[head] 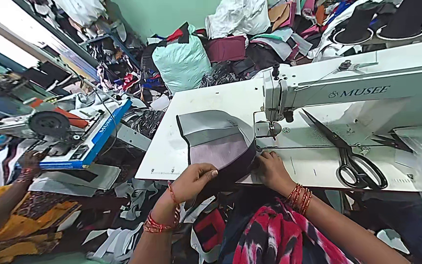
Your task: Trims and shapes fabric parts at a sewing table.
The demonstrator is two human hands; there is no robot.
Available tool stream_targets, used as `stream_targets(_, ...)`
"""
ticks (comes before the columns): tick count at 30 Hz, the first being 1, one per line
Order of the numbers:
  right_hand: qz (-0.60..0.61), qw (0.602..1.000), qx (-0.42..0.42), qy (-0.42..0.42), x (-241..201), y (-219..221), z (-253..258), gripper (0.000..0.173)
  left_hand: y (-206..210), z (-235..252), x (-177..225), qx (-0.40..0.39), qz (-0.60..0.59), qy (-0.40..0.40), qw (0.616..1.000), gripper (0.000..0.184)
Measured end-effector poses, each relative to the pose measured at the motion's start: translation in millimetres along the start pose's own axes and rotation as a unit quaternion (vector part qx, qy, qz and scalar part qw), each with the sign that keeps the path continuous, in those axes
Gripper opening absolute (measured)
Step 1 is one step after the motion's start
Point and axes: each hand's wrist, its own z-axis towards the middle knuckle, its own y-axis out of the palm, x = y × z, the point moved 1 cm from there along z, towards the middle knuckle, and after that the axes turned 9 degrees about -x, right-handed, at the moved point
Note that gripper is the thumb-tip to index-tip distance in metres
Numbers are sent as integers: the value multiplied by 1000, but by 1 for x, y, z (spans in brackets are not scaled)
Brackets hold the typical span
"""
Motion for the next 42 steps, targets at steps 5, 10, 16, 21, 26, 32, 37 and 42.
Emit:
stream_targets(5,1,1000,-11,8,3,1,0,52,-16,53,-25,-87,39,14,995,39)
stream_targets(10,45,999,-30,12,1,-7,2,79,1,128,-36,-42,157,36,986,34)
stream_targets(16,111,983,-23,-146,2,2,19,118,19,163,-40,91,109,41,989,50)
stream_targets(21,87,981,-41,-171,-4,15,25,125,37,137,-67,135,-259,-144,945,52)
stream_targets(26,-16,983,-120,-138,-11,12,27,126,17,154,-67,155,-184,-118,963,46)
stream_targets(32,1,979,-174,-105,-14,4,32,120,12,152,-71,86,-284,-50,954,55)
stream_targets(37,23,981,-189,-38,-20,0,35,121,15,108,-52,72,-344,-114,929,86)
stream_targets(42,39,983,-175,-41,-15,2,38,119,28,51,-21,-146,-144,-71,976,50)
